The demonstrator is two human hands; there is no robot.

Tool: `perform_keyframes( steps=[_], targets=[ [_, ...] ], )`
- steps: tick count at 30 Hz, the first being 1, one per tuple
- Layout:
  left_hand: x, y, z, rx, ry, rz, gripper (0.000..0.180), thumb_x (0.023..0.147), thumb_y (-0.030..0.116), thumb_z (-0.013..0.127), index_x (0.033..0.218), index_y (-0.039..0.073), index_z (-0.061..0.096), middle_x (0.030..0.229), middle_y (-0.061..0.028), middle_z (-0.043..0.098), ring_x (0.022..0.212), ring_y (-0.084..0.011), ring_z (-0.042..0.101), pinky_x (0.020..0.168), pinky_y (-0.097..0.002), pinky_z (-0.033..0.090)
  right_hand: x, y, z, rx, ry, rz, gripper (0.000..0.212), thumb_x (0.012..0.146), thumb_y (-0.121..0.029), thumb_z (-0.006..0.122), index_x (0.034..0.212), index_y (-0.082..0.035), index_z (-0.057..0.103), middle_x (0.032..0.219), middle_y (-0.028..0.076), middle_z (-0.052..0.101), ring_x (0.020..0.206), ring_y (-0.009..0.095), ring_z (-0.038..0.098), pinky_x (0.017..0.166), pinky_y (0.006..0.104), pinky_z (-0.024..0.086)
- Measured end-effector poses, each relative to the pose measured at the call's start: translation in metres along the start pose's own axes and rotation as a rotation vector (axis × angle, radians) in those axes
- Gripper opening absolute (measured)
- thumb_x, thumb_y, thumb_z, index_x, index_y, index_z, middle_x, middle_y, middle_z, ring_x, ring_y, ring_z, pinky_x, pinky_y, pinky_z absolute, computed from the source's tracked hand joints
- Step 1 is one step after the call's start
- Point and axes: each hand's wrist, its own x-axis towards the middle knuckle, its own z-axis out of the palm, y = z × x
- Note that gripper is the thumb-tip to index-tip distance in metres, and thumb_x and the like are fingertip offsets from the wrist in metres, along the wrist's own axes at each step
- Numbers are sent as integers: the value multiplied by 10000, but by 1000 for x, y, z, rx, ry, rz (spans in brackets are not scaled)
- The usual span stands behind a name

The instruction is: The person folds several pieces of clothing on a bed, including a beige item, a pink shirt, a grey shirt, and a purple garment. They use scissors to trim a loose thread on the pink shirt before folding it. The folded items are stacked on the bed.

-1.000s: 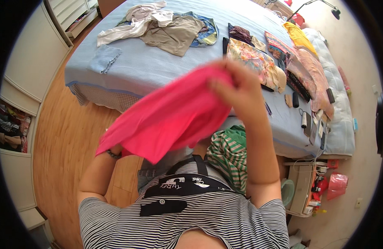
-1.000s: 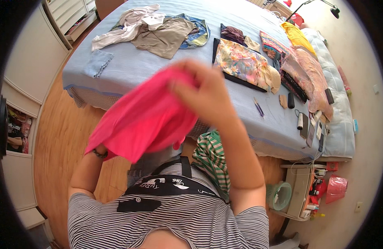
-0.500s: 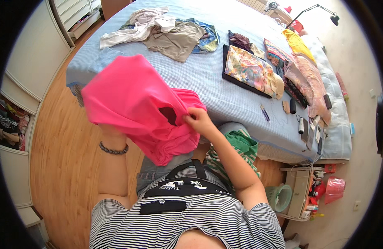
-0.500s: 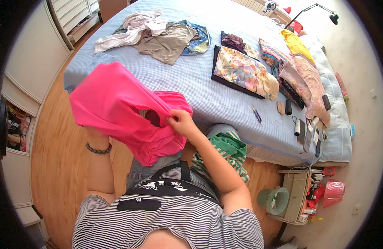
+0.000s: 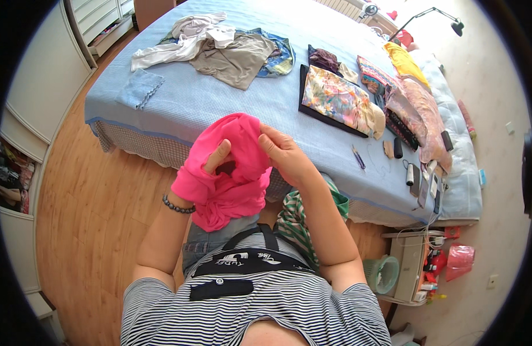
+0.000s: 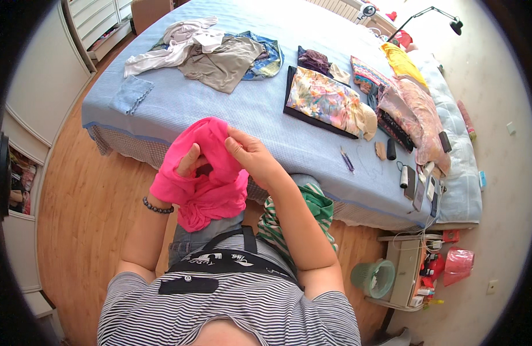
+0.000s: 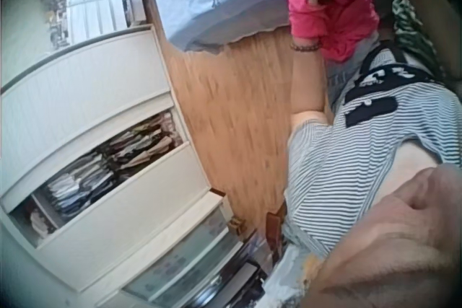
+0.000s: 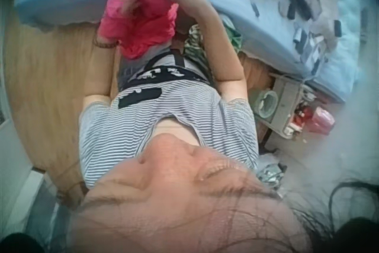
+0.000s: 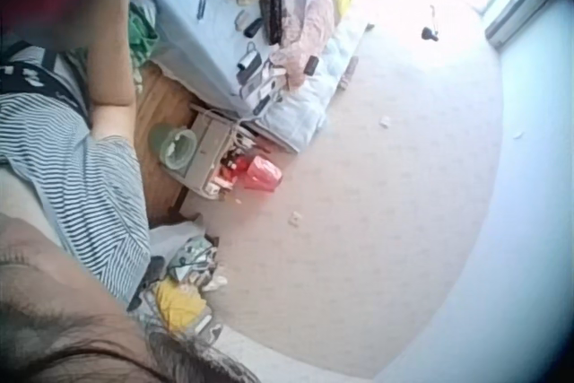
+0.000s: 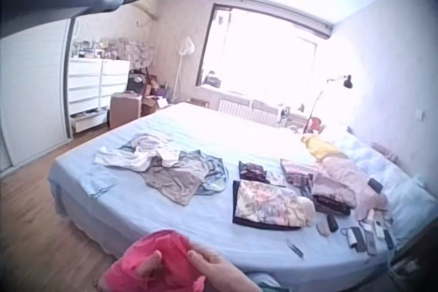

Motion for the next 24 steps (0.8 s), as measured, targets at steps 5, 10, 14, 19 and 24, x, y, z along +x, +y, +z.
perform_keyframes(
  steps=[5, 10, 14, 19, 24],
  targets=[
    [1, 2, -5, 145, 110, 91, 447, 918, 263, 586, 1280, 23, 482, 1196, -122, 586, 1133, -235, 552, 918, -352, 487, 0, 2, 0, -111, -56, -127, 407, 936, -184, 551, 1299, -10, 489, 1070, 69, 620, 951, 109, 580, 786, 261, 504],
    [1, 13, -10, -564, -81, 92, 368, 942, 245, 538, 1237, 25, 516, 1237, -172, 558, 1149, -301, 541, 981, -438, 437, 8, 33, -31, 228, -69, 143, 252, 898, -69, 515, 1122, 12, 597, 950, 54, 634, 824, 106, 603, 697, 250, 520],
    [4, -5, -21, -794, -457, 86, 404, 944, 288, 532, 1257, 34, 503, 1308, -166, 513, 1238, -332, 459, 1054, -522, 334, 8, 70, -1, -226, -203, 185, 336, 913, -208, 550, 1193, -23, 568, 1099, 82, 612, 997, 160, 578, 909, 336, 465],
    [1, -5, -13, -828, -393, 201, 483, 962, 355, 472, 1329, 44, 440, 1410, -169, 400, 1318, -327, 357, 1091, -529, 265, 11, 57, 10, 730, -172, 164, 619, 896, -494, 537, 1310, -40, 462, 1312, 96, 511, 1187, 209, 505, 1013, 411, 393],
    [-4, 10, -18, -884, -324, 171, 506, 989, 375, 388, 1387, 63, 375, 1441, -165, 358, 1337, -328, 328, 1100, -534, 243, 1, 15, -23, 518, -201, -83, 480, 892, -266, 628, 1260, 7, 485, 1203, 121, 585, 1092, 229, 579, 961, 376, 446]
  ],
)
